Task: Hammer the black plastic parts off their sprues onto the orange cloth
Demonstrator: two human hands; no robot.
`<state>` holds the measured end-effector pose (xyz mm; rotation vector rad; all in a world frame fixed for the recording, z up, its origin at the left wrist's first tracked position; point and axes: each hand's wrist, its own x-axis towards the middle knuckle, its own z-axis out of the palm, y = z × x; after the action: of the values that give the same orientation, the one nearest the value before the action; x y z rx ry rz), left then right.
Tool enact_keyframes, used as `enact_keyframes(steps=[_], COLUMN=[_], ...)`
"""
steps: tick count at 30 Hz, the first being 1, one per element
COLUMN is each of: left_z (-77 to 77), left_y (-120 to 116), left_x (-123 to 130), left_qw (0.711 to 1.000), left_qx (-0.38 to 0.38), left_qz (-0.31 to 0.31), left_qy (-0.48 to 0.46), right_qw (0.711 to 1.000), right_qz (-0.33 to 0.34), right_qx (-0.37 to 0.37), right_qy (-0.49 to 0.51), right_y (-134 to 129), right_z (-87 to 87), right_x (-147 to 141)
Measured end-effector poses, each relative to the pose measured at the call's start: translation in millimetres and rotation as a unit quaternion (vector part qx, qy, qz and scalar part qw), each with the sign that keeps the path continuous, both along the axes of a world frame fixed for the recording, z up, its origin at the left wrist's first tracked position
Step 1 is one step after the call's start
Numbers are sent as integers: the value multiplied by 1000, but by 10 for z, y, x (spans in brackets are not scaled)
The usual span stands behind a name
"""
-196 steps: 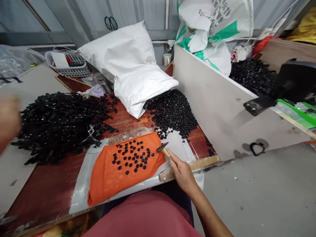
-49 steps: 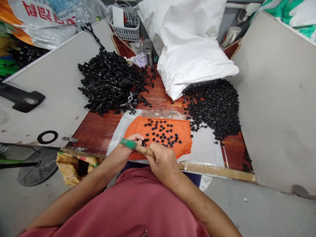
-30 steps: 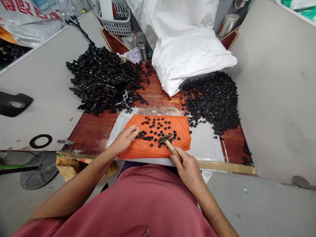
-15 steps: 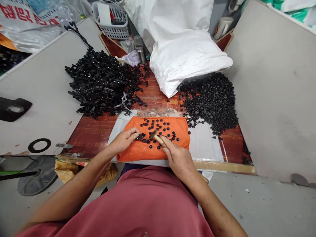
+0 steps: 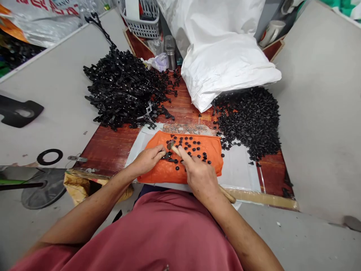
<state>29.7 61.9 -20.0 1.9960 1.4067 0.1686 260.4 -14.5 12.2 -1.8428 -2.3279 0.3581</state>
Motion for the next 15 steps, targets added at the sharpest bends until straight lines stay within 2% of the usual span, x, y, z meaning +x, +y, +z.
enact_keyframes(steps=[2, 4, 7, 11, 15], left_z=[-1, 8, 57, 160, 193], left_y=[7, 5, -44, -194, -320], left_x=[1, -6, -33, -50, 17], left_qw=[1000, 1000, 994, 956, 912], left_qx=[-3, -9, -40, -124, -196], left_qz=[0, 9, 27, 15, 28], left_qy=[2, -13, -96, -264, -358], right_qw=[999, 999, 994, 955, 908], right_qz=[6, 14, -14, -71, -47], right_qx=[-28, -44, -40, -24, -117], right_qy=[-34, -23, 100, 287, 399], right_y=[29, 63, 87, 45, -49], right_z=[5, -4, -16, -13, -4], right_x=[-22, -23, 26, 96, 59])
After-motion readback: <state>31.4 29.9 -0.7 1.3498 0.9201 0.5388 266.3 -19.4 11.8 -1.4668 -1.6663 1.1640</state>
